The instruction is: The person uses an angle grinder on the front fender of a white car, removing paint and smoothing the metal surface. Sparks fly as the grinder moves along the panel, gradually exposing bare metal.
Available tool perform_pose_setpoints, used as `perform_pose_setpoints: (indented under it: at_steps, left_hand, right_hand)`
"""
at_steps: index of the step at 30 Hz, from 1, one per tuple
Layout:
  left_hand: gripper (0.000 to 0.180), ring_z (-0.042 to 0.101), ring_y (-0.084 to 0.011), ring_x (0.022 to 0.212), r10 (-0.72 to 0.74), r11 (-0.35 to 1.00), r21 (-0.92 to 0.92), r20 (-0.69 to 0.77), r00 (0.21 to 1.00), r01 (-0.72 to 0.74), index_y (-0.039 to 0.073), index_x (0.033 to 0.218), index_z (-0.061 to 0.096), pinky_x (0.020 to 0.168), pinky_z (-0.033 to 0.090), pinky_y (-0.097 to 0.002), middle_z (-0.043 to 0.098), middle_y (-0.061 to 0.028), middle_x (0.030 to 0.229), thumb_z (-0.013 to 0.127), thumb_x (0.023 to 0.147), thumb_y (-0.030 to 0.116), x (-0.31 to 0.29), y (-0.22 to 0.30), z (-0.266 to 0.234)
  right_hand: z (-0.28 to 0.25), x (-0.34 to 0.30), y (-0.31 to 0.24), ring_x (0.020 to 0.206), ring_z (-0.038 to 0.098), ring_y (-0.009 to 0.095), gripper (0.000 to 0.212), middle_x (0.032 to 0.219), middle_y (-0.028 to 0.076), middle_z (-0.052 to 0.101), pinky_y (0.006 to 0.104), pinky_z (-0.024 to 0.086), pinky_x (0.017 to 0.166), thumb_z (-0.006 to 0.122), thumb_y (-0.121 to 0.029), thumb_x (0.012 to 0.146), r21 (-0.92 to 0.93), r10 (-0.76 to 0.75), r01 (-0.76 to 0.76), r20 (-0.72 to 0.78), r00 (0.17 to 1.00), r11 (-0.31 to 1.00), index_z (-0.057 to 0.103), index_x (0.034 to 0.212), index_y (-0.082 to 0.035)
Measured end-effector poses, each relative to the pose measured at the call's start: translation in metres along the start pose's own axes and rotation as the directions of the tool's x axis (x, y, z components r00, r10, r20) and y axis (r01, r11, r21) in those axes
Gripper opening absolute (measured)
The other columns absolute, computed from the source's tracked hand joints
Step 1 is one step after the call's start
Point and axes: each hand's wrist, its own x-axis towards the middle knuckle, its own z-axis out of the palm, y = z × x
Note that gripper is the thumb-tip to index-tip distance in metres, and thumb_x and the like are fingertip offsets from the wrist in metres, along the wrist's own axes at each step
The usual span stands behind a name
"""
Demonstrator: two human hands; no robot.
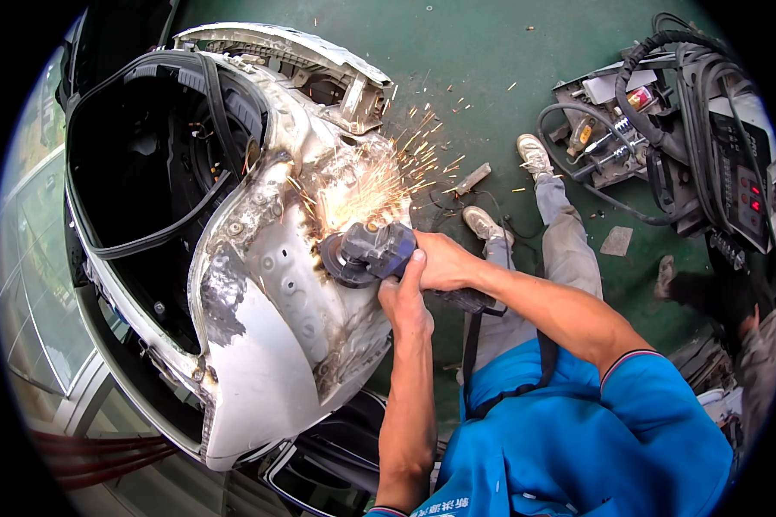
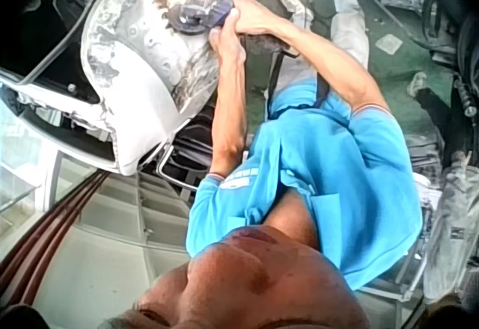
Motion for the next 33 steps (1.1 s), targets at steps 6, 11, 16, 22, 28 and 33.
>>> perform_pose_setpoints:
  at_steps: [6,11,16,22,28,33]
  left_hand:
    - [0.049,0.062,-0.0203,0.115,0.003,1.0,0.018,-0.012,1.0,-0.002,-0.013,0.127,0.062,0.103,0.046,-0.034,0.065,-0.0157,0.127,0.078,0.09,0.015,0.002,-0.001,-0.001]
    - [0.049,0.062,-0.0202,0.114,-0.005,1.0,0.021,-0.009,1.0,0.005,-0.013,0.128,0.062,0.103,0.046,-0.0336,0.065,-0.0154,0.127,0.078,0.09,0.015,0.002,0.0,-0.001]
    - [0.05,0.062,-0.0199,0.114,0.007,1.0,0.027,-0.009,1.0,-0.007,-0.013,0.128,0.061,0.104,0.046,-0.034,0.065,-0.015,0.127,0.079,0.09,0.015,0.002,0.0,0.0]
    - [0.051,0.062,-0.0208,0.115,0.012,0.999,0.037,-0.003,1.0,-0.012,-0.013,0.129,0.061,0.104,0.046,-0.0348,0.064,-0.0157,0.128,0.078,0.09,0.015,0.002,0.0,-0.002]
    - [0.051,0.062,-0.0209,0.115,0.024,0.999,0.044,0.0,1.0,-0.024,-0.013,0.129,0.06,0.104,0.046,-0.035,0.064,-0.0162,0.128,0.078,0.09,0.016,0.002,-0.001,-0.003]
    - [0.052,0.062,-0.0209,0.115,0.016,0.998,0.062,-0.008,1.0,-0.015,-0.013,0.129,0.06,0.104,0.047,-0.035,0.065,-0.0166,0.128,0.078,0.09,0.016,0.004,0.005,-0.001]
  right_hand:
    - [-0.001,0.002,-0.003,0.114,0.066,0.046,0.066,0.121,0.025,0.07,0.0469,0.054,0.095,0.074,-0.03,0.079,0.013,-0.019,0.019,-0.001,1.0,1.0,0.054,0.138,-0.008]
    - [-0.002,0.001,-0.005,0.113,0.067,0.045,0.067,0.121,0.024,0.07,0.0461,0.053,0.096,0.075,-0.029,0.078,0.016,-0.021,0.021,-0.007,1.0,1.0,0.054,0.139,-0.008]
    - [-0.001,0.002,-0.004,0.115,0.067,0.043,0.068,0.122,0.024,0.069,0.0453,0.053,0.097,0.075,-0.028,0.078,0.017,-0.034,0.034,-0.009,0.999,0.999,0.054,0.139,-0.007]
    - [-0.002,0.0,-0.007,0.113,0.068,0.042,0.067,0.122,0.025,0.069,0.0446,0.053,0.097,0.075,-0.028,0.078,0.022,-0.029,0.029,0.001,1.0,0.999,0.054,0.138,-0.006]
    - [-0.002,-0.001,-0.008,0.109,0.069,0.042,0.064,0.115,0.025,0.07,0.0445,0.054,0.094,0.075,-0.028,0.076,0.041,-0.067,0.068,-0.025,0.997,0.997,0.056,0.132,-0.003]
    - [-0.001,0.002,-0.005,0.102,0.068,0.048,0.055,0.106,0.028,0.071,0.049,0.054,0.086,0.069,-0.036,0.078,0.061,-0.087,0.09,-0.058,0.995,0.994,0.061,0.124,-0.006]
